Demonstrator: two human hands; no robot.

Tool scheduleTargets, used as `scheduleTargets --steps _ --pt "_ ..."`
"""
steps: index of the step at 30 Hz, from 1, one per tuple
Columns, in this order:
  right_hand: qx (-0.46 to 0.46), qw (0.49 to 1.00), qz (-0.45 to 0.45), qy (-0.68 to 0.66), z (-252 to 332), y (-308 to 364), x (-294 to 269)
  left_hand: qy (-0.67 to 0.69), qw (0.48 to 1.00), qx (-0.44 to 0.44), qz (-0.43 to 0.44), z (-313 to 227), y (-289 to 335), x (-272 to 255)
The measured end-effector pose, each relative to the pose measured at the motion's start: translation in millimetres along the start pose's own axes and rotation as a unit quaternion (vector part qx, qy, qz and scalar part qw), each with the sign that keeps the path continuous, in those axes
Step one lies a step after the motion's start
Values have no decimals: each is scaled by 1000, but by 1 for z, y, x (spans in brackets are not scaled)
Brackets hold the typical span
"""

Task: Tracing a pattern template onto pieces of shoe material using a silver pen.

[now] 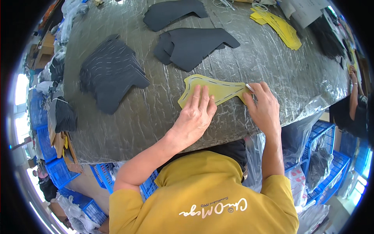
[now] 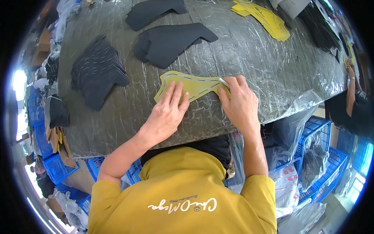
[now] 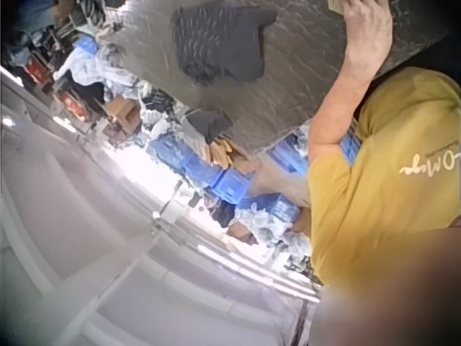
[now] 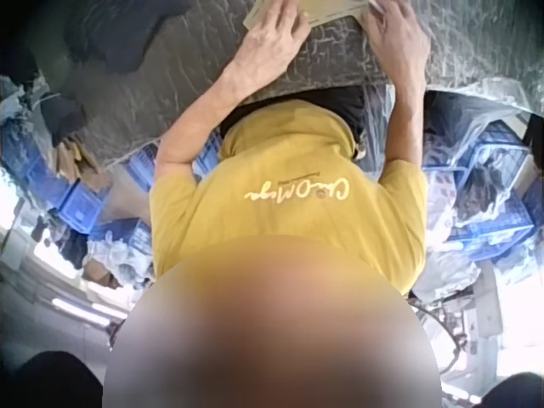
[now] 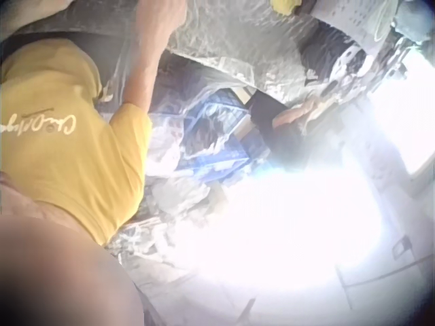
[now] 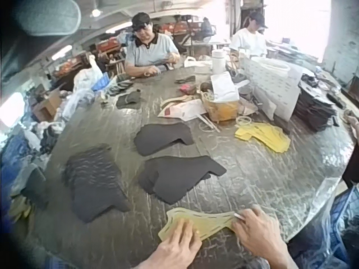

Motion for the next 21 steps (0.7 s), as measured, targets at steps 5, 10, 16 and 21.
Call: scheduleTargets --steps 5,10,16,21 --pt "114 974 39 -192 2 -2 -6 117 991 -50 -26 3 10 5" --pt "147 794 -161 -567 -77 -51 -21 212 929 -267 -144 27 28 -8" --pt "118 475 24 -872 -160 -101 -20 200 928 -316 0 23 17 2" --pt "134 530 -3 -837 -154 -93 -16 533 769 -319 -151 17 34 13"
Point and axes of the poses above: each hand's wrist, its own y-axis away from the middle knuckle, its own x-axis out of the palm, z = x × y, the point moved 1 cm from there along -y, towards the middle knuckle, and after that the axes turned 7 degrees about -y, right-handed, at the moved point
